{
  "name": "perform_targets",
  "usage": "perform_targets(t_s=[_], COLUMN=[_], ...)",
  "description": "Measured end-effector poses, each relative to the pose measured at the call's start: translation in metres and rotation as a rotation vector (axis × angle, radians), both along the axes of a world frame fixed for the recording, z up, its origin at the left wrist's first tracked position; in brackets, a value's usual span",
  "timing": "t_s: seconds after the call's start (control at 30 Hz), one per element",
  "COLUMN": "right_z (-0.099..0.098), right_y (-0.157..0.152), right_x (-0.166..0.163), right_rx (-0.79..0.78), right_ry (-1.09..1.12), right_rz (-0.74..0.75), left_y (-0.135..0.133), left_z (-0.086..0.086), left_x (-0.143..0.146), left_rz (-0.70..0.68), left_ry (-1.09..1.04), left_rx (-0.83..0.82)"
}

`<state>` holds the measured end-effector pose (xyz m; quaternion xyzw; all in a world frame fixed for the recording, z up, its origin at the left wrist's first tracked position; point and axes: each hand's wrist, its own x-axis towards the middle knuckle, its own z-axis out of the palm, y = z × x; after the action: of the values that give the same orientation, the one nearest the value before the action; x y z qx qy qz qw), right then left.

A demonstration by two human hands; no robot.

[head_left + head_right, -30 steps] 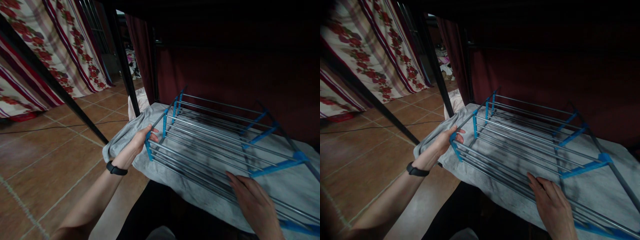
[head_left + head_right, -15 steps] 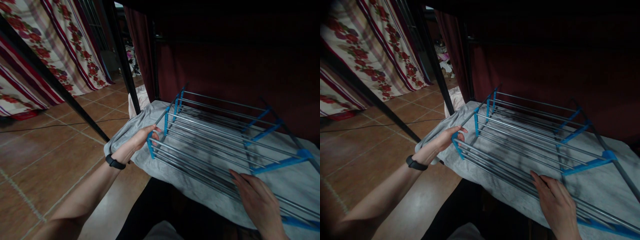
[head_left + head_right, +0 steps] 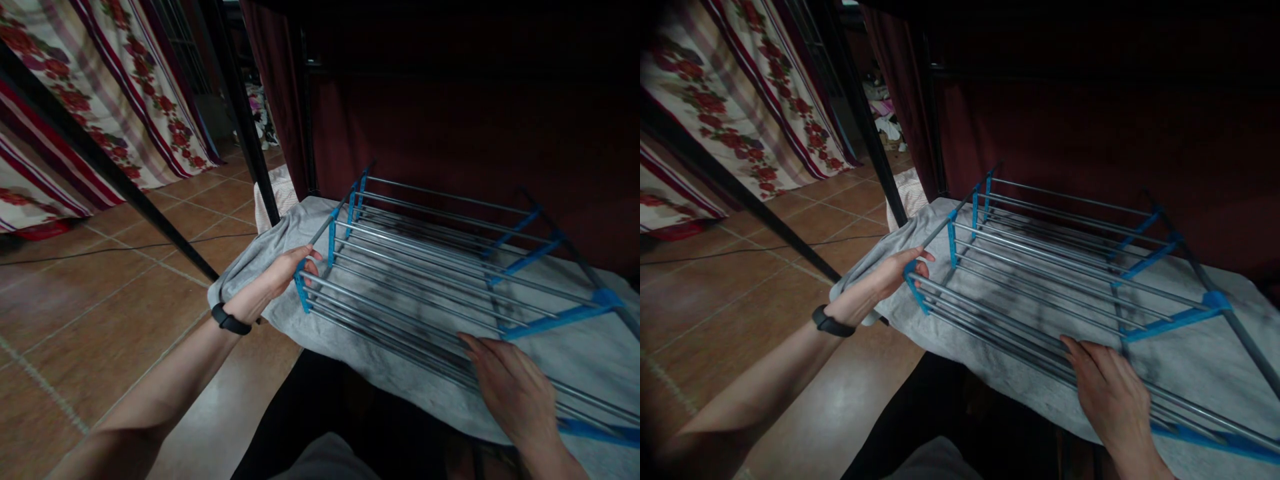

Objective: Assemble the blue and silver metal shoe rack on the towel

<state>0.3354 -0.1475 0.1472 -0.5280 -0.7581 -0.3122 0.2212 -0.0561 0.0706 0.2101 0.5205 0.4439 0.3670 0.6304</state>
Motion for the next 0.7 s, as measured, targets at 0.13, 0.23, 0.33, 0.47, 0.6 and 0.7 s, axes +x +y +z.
perform_targets(t_s=[0.13, 0.23, 0.33, 0.47, 0.6, 0.7], right_z=[0.001, 0.001, 0.001, 0.003, 0.008, 0.012], right_y=[0.001, 0.002, 0.002, 0.004, 0.005, 0.006], right_x=[-0.001, 0.000, 0.001, 0.001, -0.003, -0.007], right_rx=[0.006, 0.000, -0.011, -0.026, -0.055, -0.082], right_ry=[-0.005, -0.032, -0.056, -0.120, -0.186, -0.199], right_rz=[-0.019, -0.015, -0.021, -0.055, -0.079, -0.107], left_y=[0.001, 0.002, 0.004, 0.005, 0.002, 0.001], left_z=[-0.002, -0.004, -0.006, -0.007, -0.003, -0.001], left_x=[0.000, -0.001, -0.002, -0.002, 0.000, 0.000], left_rz=[-0.002, 0.000, -0.005, -0.015, -0.010, -0.012], left_ry=[-0.005, 0.006, 0.009, 0.002, -0.007, -0.009], left_rx=[-0.004, 0.006, 0.008, -0.008, -0.018, -0.029])
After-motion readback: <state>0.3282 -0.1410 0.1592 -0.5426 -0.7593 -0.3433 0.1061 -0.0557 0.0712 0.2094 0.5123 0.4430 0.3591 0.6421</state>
